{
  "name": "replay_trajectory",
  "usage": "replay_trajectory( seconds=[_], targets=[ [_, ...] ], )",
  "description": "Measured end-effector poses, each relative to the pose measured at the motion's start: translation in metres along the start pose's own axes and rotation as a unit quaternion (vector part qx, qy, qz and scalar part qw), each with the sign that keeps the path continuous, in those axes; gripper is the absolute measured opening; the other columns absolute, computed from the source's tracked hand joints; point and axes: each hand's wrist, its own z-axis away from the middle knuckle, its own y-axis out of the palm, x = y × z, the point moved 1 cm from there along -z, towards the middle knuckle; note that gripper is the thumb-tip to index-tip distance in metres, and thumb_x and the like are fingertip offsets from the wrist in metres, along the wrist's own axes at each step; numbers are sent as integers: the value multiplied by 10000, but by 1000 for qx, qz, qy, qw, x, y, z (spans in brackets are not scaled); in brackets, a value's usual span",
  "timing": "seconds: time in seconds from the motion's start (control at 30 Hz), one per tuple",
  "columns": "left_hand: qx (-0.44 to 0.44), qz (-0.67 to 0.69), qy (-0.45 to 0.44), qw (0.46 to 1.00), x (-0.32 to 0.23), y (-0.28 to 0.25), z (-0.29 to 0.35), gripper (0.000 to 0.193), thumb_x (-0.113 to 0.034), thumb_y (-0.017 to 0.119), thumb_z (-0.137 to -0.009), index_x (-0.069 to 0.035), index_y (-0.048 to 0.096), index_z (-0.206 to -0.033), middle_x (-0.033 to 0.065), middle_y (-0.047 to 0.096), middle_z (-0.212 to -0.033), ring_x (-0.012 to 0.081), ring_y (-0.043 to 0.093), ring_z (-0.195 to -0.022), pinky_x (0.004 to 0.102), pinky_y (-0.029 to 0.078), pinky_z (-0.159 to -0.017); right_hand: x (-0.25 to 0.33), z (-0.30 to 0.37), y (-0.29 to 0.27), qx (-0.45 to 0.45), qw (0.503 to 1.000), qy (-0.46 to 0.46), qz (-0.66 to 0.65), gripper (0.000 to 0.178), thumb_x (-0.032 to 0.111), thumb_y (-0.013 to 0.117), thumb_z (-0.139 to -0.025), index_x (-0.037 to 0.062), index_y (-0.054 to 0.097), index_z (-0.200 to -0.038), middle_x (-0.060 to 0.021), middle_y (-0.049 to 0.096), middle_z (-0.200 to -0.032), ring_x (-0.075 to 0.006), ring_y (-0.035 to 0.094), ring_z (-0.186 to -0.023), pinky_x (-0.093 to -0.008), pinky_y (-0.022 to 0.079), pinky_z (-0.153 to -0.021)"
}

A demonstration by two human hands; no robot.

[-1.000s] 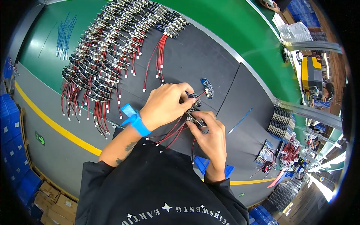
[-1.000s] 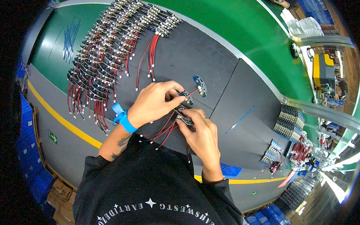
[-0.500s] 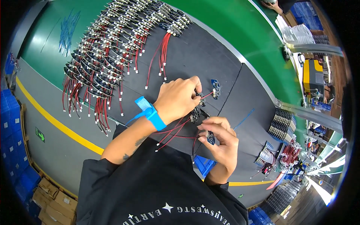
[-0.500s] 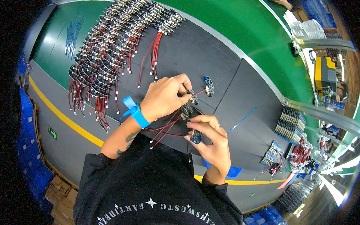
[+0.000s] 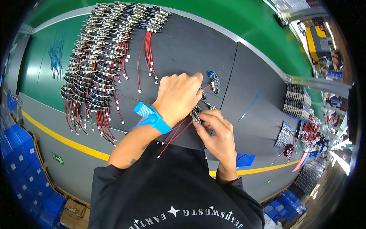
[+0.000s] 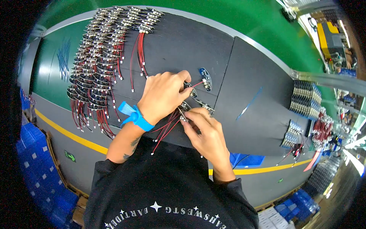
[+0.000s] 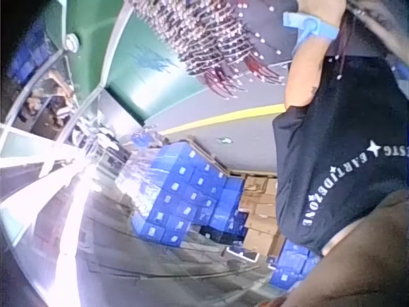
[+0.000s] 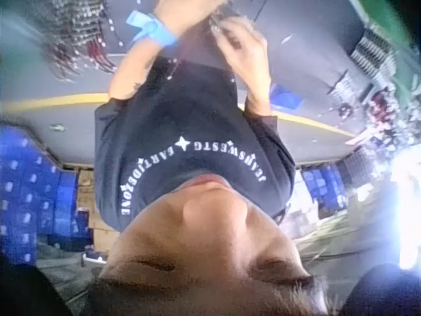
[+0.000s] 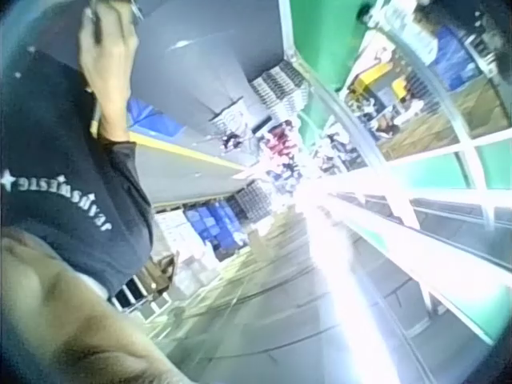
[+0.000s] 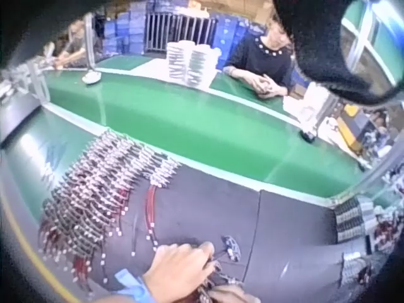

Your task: The person assembles and organizes small electronic circuit boards with attached red and black wiring by hand on a factory production line.

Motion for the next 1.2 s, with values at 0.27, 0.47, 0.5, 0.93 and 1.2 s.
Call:
replay_trajectory(
  seconds=[0.27, 0.47, 0.5, 0.93, 1.2],
  targets=[
    [-101, 131, 29, 986, 5, -6, 0, 132, -133, 616, -831, -46, 680, -906, 135, 650, -775, 327, 630, -694, 405, 468, -589, -1, 0, 9, 3, 1000, 0, 30, 142, 28, 711, -762, 3, 631, -877, -87, 607, -849, -255, 620, -629, -336, 496, -560],
    [-238, 188, 74, 950, -13, -51, 34, 182, 33, 669, -756, 0, 676, -935, 104, 615, -717, 266, 586, -617, 335, 433, -561, -10, -4, 19, -14, 991, -23, 129, 120, 83, 720, -763, 38, 632, -832, -63, 590, -804, -280, 626, -651, -369, 497, -548],
    [-233, 175, 97, 952, -18, -61, 45, 225, 70, 684, -725, 16, 677, -943, 102, 627, -723, 246, 585, -608, 325, 429, -556, -10, -4, 17, -7, 992, -25, 124, 130, 82, 730, -754, 37, 637, -834, -65, 594, -810, -266, 626, -643, -358, 495, -543],
    [-117, 184, 24, 976, 9, -4, 126, 150, 43, 708, -737, 5, 691, -881, 106, 672, -737, 220, 567, -573, 309, 437, -545, -38, -3, -38, -61, 982, 26, 177, 111, 2, 681, -768, -6, 671, -879, -124, 632, -845, -278, 613, -684, -330, 477, -618],
    [-135, 143, -31, 980, 12, 7, 128, 116, 2, 710, -751, -6, 678, -863, 102, 606, -738, 238, 565, -561, 311, 450, -524, -10, 12, -75, -188, 981, -13, 54, 133, -90, 698, -728, -47, 657, -847, -97, 628, -776, -127, 541, -649, -236, 419, -579]
  ],
)
